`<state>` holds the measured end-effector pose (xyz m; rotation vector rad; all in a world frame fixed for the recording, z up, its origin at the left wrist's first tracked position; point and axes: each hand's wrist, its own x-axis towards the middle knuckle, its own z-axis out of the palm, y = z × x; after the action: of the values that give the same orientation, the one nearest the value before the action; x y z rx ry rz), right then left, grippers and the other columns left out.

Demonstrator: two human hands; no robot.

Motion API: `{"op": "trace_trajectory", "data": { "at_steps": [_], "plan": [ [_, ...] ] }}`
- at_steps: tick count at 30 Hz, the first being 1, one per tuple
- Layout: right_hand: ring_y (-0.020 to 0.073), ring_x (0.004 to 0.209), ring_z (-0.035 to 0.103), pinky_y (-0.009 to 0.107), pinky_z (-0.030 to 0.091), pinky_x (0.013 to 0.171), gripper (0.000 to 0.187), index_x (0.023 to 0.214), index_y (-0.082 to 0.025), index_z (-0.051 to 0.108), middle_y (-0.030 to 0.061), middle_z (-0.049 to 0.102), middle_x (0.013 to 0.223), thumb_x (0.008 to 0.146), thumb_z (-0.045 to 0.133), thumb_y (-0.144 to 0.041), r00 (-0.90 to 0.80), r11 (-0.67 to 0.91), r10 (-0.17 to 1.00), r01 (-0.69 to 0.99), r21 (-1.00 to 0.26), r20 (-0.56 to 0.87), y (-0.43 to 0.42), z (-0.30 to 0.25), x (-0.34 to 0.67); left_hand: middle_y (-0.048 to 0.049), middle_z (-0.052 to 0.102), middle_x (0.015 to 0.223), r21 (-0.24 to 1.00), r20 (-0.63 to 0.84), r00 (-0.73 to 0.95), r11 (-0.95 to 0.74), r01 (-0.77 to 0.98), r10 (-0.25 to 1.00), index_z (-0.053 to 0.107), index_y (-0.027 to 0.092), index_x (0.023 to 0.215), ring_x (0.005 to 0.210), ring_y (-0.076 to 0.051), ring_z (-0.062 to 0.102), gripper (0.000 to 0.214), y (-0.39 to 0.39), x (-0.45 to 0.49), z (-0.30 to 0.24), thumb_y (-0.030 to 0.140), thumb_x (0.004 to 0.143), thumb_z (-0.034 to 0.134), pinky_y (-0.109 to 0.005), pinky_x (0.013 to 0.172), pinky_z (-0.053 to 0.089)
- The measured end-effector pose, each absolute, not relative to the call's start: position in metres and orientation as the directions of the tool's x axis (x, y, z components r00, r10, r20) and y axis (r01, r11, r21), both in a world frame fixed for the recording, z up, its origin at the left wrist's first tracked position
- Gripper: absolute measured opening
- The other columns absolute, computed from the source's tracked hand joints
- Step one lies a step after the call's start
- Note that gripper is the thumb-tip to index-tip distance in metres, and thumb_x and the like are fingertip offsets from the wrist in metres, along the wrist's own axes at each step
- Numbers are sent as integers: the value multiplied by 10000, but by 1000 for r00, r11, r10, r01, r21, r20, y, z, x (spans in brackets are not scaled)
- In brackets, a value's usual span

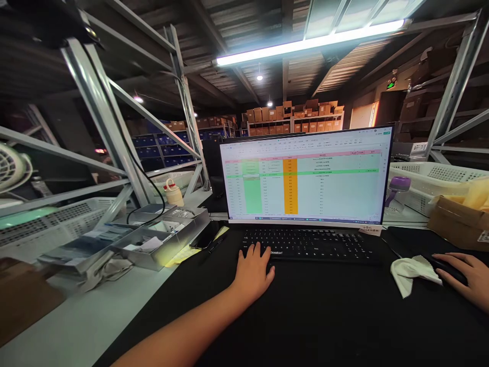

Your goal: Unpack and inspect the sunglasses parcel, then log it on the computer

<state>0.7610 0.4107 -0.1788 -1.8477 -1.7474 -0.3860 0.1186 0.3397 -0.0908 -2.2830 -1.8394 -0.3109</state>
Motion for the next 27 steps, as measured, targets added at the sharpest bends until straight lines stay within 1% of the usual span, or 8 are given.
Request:
{"op": "trace_trajectory", "data": {
  "at_steps": [2,4,9,14,17,20,23,27],
  "plan": [
    [362,1135,685,518,556,998,510,1055,-369,707,91,706,1127,689,514,-667,113,39,835,964,-263,539,411,-179,762,-214,458,1581,-20,283,206,-209,978,937,489,206,1511,1445,-400,426,599,340,119,-91,461,969,470,-686,1134,367],
    [371,1143,677,528,552,996,534,1081,-361,707,102,698,1142,694,519,-679,114,45,843,959,-280,526,412,-180,764,-215,460,1578,-25,290,206,-208,978,935,492,207,1508,1442,-402,428,597,341,119,-93,463,969,473,-688,1129,370],
    [359,1149,670,517,547,1001,586,1151,-327,698,118,674,1196,737,498,-691,80,55,853,969,-242,516,413,-184,770,-219,469,1568,-34,308,210,-210,977,928,498,211,1500,1439,-402,431,587,341,119,-95,461,969,477,-688,1121,377],
    [341,1149,667,512,548,999,641,1225,-329,665,113,655,1250,764,471,-730,97,0,893,977,-215,440,400,-168,755,-217,469,1569,-49,306,212,-206,977,928,490,207,1505,1433,-391,442,586,341,120,-92,455,974,467,-676,1126,378],
    [339,1177,648,491,533,1024,706,1306,-266,625,150,636,1293,804,421,-718,119,-43,904,981,-188,412,385,-149,731,-216,457,1578,-51,300,207,-200,978,931,482,197,1509,1444,-388,428,585,340,121,-90,443,980,453,-667,1134,373],
    [349,1197,630,486,513,1049,727,1334,-206,598,180,638,1289,822,379,-674,139,-74,898,983,-166,418,375,-136,711,-211,442,1589,-49,293,183,-177,983,938,485,190,1505,1456,-384,409,582,340,121,-90,438,980,444,-641,1139,376],
    [344,1206,618,473,503,1056,726,1357,-187,579,188,629,1304,846,357,-654,142,-90,900,986,-142,413,373,-134,707,-215,432,1597,-46,302,161,-154,987,940,484,163,1501,1454,-379,409,597,341,121,-90,443,977,436,-616,1143,378],
    [346,1216,607,474,500,1053,754,1375,-184,563,187,606,1339,843,366,-680,139,-92,907,986,-136,398,374,-137,711,-236,413,1606,-44,303,140,-133,990,943,476,108,1503,1445,-384,419,630,342,122,-91,443,971,437,-599,1126,393]
  ]
}}
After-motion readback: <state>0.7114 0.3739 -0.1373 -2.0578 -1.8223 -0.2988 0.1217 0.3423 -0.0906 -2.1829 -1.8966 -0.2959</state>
